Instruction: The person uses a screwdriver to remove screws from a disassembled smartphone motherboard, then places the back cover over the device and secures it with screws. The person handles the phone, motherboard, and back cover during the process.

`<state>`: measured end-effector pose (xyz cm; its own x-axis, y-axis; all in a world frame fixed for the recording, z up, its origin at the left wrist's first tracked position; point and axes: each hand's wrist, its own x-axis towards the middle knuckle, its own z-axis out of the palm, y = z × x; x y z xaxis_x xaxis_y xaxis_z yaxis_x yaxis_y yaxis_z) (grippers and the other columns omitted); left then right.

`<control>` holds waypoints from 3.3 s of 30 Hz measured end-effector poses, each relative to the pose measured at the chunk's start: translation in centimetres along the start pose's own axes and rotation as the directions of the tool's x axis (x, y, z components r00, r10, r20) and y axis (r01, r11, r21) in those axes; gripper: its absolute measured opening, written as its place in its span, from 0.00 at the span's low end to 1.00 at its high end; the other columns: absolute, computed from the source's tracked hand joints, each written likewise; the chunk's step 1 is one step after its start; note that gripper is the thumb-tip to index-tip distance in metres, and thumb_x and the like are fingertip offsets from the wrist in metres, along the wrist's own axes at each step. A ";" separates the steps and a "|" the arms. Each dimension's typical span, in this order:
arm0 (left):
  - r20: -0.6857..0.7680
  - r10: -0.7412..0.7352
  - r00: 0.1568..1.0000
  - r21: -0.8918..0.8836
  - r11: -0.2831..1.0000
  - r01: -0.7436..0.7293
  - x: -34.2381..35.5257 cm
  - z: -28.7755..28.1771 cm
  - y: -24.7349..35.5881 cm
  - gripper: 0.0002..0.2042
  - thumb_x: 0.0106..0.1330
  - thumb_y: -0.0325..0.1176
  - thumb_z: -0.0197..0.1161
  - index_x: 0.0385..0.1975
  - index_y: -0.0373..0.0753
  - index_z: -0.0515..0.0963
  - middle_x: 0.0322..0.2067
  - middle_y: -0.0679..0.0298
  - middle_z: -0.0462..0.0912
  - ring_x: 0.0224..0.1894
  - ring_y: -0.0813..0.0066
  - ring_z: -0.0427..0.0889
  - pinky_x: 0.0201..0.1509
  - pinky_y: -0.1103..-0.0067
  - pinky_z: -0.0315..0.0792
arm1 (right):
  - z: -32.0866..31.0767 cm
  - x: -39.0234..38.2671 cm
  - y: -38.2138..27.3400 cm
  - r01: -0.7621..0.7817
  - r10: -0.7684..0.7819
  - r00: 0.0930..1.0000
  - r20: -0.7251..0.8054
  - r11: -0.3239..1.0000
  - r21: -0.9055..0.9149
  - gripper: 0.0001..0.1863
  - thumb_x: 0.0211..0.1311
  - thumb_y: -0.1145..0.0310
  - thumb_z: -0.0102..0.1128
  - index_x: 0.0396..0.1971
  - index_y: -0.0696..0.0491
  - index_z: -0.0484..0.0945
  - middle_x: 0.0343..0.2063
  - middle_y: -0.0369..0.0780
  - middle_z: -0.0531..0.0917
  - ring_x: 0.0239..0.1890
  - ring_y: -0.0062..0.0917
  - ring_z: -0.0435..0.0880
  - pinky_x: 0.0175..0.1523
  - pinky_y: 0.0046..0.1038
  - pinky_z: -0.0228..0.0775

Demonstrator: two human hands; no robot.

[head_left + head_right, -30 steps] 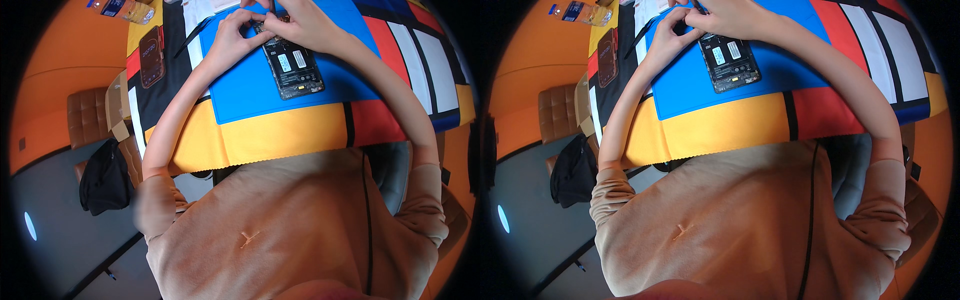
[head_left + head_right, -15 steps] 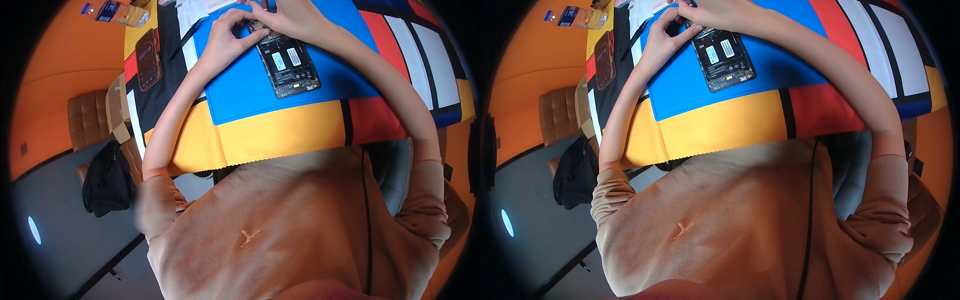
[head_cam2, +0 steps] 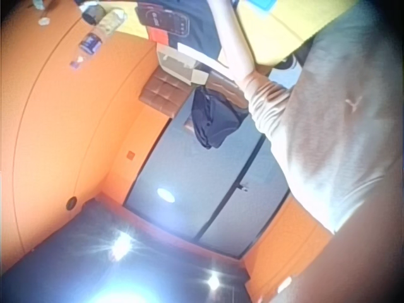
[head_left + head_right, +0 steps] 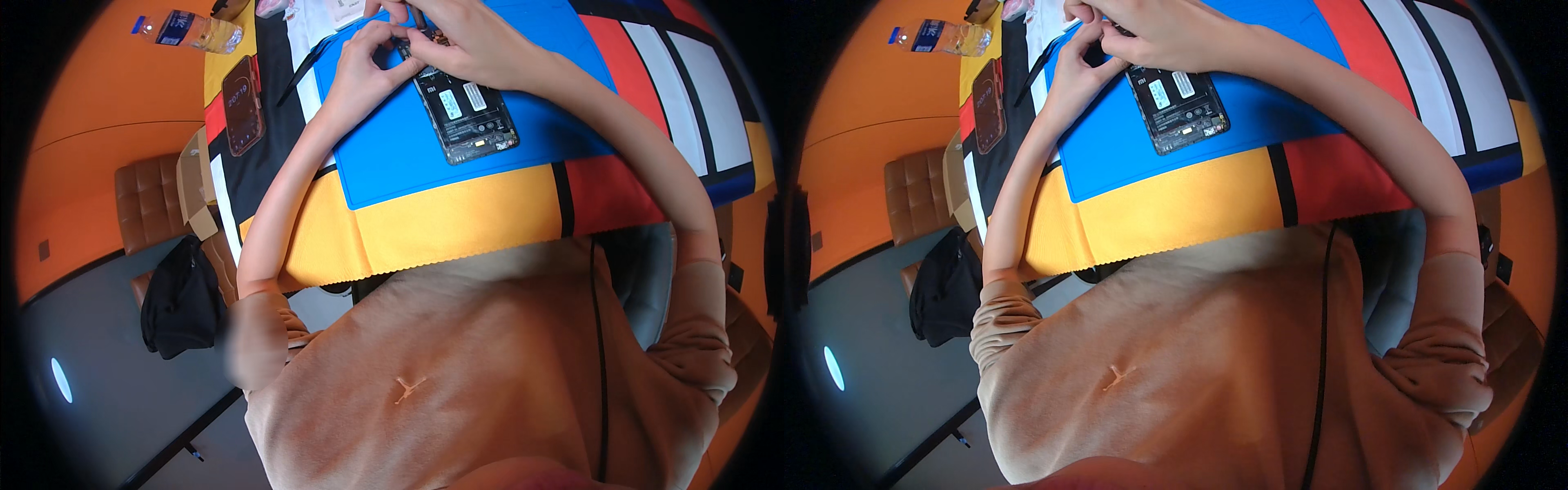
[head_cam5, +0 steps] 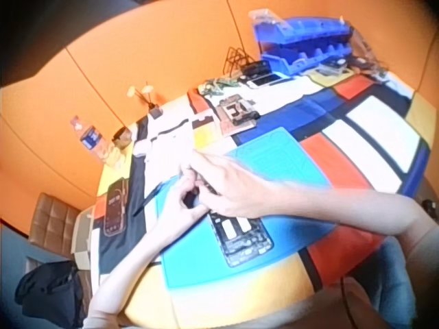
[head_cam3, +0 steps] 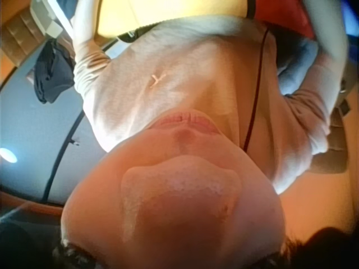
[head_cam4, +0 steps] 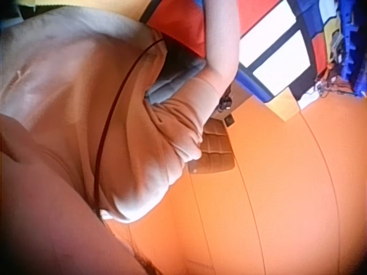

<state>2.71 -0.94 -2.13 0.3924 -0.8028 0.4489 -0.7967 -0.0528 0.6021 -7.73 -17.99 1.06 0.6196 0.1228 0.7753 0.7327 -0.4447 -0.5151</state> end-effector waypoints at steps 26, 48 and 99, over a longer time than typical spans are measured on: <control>0.066 -0.074 0.995 0.092 0.993 0.067 0.4 -0.2 1.3 0.22 0.57 0.48 0.77 0.46 0.41 0.85 0.40 0.61 0.82 0.42 0.69 0.80 0.46 0.73 0.73 | -1.8 -1.8 4.9 -0.486 0.462 0.737 -0.494 0.869 0.089 0.08 0.78 0.66 0.47 0.46 0.53 0.61 0.29 0.41 0.78 0.28 0.26 0.83 0.34 0.29 0.76; -0.061 -0.222 0.973 -0.144 0.967 0.212 0.0 -0.2 0.3 0.14 0.62 0.37 0.73 0.45 0.40 0.85 0.38 0.63 0.82 0.36 0.77 0.80 0.43 0.80 0.73 | -1.5 -1.8 4.9 -0.367 0.524 0.779 -0.345 0.826 0.427 0.07 0.76 0.71 0.51 0.47 0.53 0.66 0.29 0.37 0.77 0.27 0.21 0.82 0.31 0.22 0.75; -0.062 -0.173 0.983 -0.241 0.958 0.154 -0.1 -0.3 -0.6 0.11 0.73 0.32 0.56 0.46 0.37 0.84 0.37 0.62 0.87 0.39 0.78 0.82 0.49 0.81 0.73 | 0.1 -2.6 1.2 -0.149 0.199 0.951 -0.239 0.966 0.209 0.08 0.75 0.78 0.48 0.49 0.56 0.64 0.34 0.39 0.75 0.34 0.19 0.78 0.40 0.21 0.73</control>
<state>3.28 -0.69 -2.33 0.5525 -0.7429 0.3779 -0.5924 -0.0310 0.8051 -8.43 -18.77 -1.55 0.6674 -0.1833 0.7218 0.6744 -0.2625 -0.6901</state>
